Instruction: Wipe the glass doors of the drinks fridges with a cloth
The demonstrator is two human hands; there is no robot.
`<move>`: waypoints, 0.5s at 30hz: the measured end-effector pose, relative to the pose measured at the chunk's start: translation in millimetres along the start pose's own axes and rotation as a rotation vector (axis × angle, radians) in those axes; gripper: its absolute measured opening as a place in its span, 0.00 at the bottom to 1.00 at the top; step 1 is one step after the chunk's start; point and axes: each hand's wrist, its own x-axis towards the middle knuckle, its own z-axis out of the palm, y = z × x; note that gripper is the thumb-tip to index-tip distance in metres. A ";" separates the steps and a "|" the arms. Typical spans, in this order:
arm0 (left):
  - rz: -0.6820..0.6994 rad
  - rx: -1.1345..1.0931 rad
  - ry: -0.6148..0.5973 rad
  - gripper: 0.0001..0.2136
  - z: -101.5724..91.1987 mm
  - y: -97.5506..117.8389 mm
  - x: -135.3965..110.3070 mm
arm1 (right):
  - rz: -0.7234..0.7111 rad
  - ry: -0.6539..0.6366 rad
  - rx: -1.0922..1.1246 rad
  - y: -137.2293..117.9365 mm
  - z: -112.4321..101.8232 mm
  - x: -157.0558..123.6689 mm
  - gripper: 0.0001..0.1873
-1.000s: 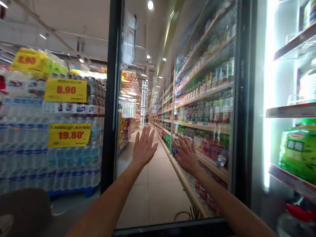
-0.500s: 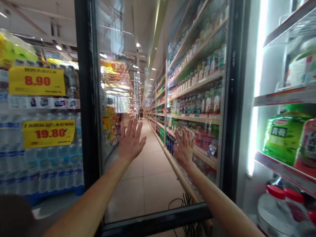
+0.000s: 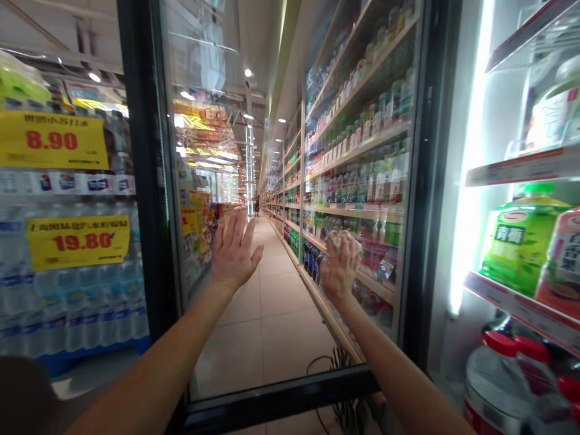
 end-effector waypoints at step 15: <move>0.007 0.035 -0.028 0.31 -11.9 4.0 -42.6 | -0.154 -0.041 0.015 -34.2 -2.4 -19.2 0.28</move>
